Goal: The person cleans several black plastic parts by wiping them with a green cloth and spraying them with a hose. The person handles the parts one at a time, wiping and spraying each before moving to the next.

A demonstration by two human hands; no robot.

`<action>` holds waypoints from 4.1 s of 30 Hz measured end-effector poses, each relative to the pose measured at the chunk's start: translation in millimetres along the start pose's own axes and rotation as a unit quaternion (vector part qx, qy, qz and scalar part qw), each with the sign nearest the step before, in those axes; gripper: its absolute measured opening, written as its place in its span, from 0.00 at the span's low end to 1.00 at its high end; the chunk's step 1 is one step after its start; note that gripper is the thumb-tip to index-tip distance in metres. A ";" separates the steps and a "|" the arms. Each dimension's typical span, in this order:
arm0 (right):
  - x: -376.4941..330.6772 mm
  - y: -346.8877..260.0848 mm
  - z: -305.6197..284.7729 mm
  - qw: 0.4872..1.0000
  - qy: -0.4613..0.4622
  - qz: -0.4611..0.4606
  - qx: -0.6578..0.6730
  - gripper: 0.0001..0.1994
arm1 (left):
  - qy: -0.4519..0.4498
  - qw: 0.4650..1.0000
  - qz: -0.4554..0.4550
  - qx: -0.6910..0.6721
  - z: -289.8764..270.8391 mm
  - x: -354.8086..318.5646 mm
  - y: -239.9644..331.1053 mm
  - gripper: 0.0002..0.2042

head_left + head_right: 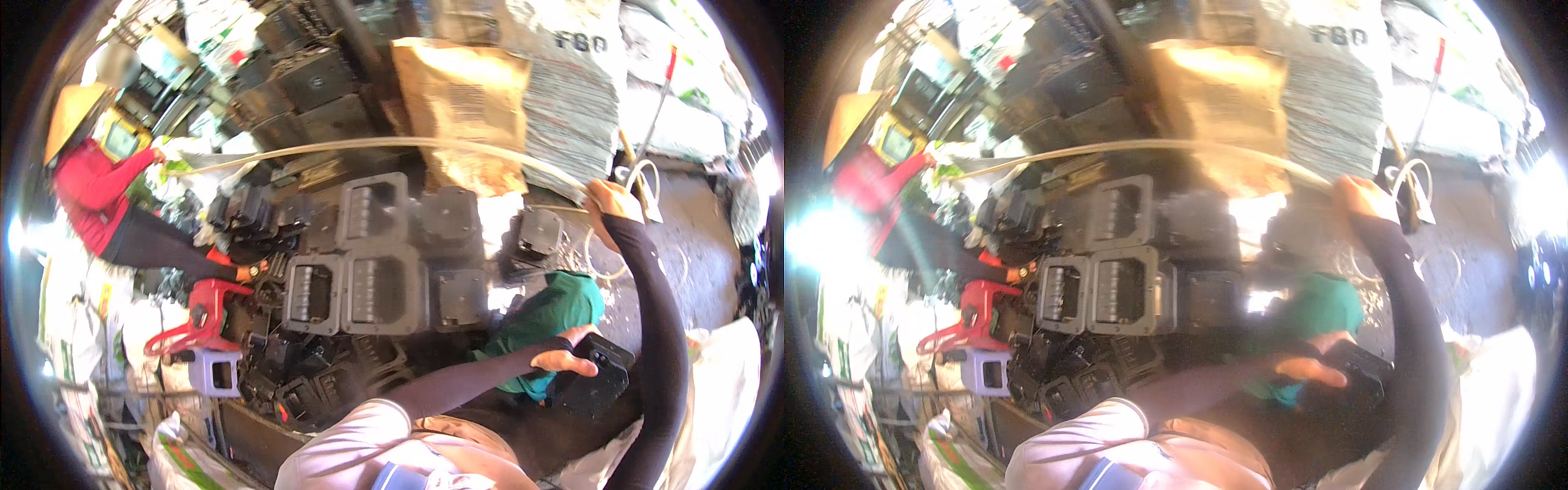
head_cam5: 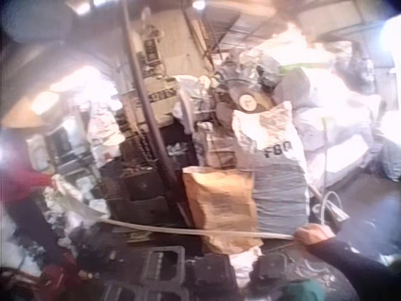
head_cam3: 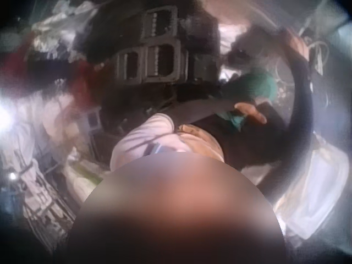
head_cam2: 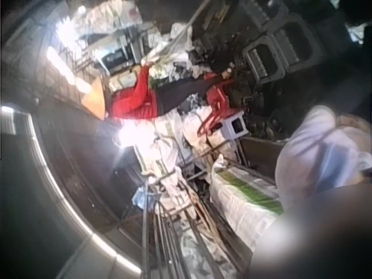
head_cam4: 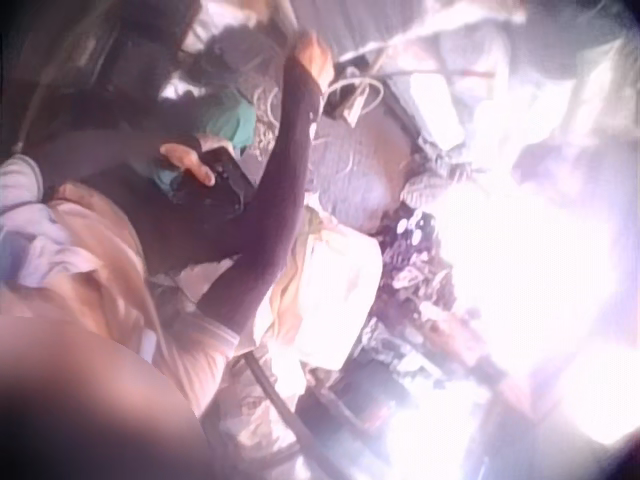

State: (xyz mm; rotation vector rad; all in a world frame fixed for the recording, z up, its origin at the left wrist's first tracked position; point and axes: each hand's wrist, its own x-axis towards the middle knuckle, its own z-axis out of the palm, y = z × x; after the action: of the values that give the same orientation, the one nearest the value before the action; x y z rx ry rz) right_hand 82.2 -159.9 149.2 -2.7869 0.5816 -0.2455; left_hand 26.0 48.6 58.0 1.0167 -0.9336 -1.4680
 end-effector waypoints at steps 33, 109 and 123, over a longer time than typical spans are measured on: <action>-65.0 2.3 -233.5 0.894 0.439 -0.032 0.086 0.20 | 0.028 0.992 0.085 0.093 9.1 -2.8 -7.1 0.34; -363.1 15.2 -40.1 0.960 0.049 0.232 -0.150 0.33 | 0.428 0.895 -0.026 -0.125 -75.3 183.6 0.7 0.32; -238.9 45.2 -32.1 0.976 -0.028 0.214 -0.024 0.17 | 0.481 0.865 0.026 -0.142 -81.8 190.2 -5.4 0.29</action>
State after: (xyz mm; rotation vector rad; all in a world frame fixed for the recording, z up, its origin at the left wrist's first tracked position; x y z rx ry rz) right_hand -157.5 -108.6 140.1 -2.6161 1.1611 -0.0603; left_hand 89.0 -141.6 5.6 1.2758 -0.0123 -0.8150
